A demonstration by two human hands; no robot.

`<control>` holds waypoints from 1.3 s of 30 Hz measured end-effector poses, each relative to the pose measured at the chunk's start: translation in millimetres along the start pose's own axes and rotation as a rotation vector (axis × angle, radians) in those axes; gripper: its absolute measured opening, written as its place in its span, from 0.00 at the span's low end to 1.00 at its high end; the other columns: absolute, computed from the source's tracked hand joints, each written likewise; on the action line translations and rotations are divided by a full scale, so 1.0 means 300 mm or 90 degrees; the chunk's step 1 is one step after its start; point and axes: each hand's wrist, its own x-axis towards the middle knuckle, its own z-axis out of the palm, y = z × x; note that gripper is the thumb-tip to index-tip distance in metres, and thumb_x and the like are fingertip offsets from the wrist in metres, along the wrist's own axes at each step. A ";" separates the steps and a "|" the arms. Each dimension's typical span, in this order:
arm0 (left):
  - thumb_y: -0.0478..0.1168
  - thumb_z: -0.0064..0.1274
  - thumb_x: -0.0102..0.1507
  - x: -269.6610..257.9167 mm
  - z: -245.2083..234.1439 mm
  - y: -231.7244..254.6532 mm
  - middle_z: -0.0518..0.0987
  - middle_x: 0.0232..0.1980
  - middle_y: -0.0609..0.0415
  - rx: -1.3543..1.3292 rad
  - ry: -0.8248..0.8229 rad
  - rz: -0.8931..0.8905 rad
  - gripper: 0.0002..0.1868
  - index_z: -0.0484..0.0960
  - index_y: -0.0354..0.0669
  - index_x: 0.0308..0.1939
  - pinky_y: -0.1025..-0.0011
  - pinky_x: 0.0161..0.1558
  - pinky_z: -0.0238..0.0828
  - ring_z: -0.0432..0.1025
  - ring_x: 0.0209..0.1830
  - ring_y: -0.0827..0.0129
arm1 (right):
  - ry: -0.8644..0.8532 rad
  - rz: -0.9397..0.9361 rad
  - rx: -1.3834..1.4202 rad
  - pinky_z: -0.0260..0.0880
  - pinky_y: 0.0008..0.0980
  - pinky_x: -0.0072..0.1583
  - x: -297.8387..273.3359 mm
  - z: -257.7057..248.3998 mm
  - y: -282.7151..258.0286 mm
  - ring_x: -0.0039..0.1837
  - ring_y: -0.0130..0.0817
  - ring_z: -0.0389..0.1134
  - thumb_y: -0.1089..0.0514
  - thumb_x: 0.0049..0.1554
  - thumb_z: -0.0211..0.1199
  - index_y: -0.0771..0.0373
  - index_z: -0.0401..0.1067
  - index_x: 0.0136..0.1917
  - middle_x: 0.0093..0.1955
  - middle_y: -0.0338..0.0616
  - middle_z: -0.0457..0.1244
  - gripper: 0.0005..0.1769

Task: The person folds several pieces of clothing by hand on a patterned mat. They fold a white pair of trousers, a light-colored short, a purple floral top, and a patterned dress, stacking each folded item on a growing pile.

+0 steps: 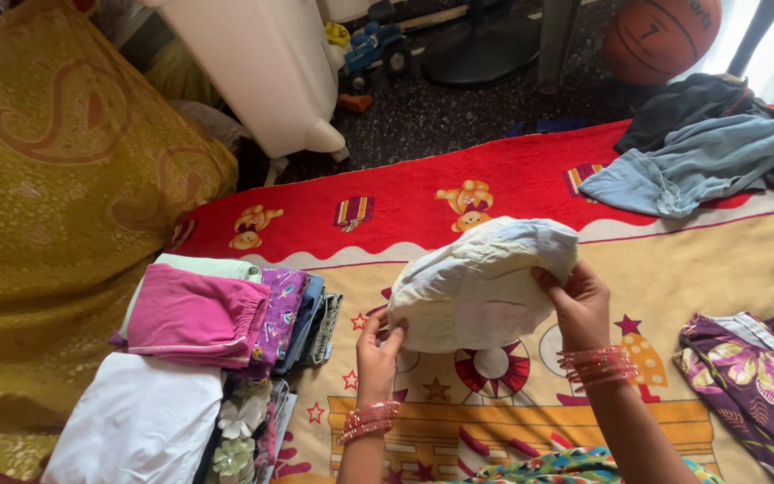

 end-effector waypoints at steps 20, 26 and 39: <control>0.50 0.58 0.64 -0.106 0.062 0.136 0.74 0.63 0.49 -0.295 -0.152 -0.131 0.37 0.65 0.33 0.70 0.65 0.62 0.67 0.71 0.62 0.68 | -0.526 -0.423 -0.423 0.69 0.47 0.68 -0.249 0.363 -0.106 0.72 0.55 0.64 0.69 0.51 0.62 0.65 0.71 0.63 0.73 0.55 0.62 0.24; 0.45 0.49 0.65 -0.065 -0.006 0.023 0.80 0.53 0.43 -0.420 -0.049 -0.234 0.23 0.77 0.33 0.59 0.57 0.57 0.74 0.76 0.55 0.56 | -0.253 -0.286 -0.412 0.73 0.37 0.66 -0.202 0.282 -0.051 0.67 0.39 0.71 0.63 0.60 0.61 0.56 0.75 0.62 0.66 0.42 0.69 0.16; 0.43 0.47 0.64 -0.041 -0.041 -0.028 0.79 0.54 0.44 -0.561 -0.152 -0.231 0.22 0.73 0.35 0.60 0.57 0.56 0.76 0.76 0.54 0.55 | -0.280 0.308 0.052 0.61 0.39 0.66 -0.058 0.180 0.040 0.70 0.33 0.61 0.58 0.58 0.59 0.59 0.51 0.78 0.73 0.45 0.60 0.38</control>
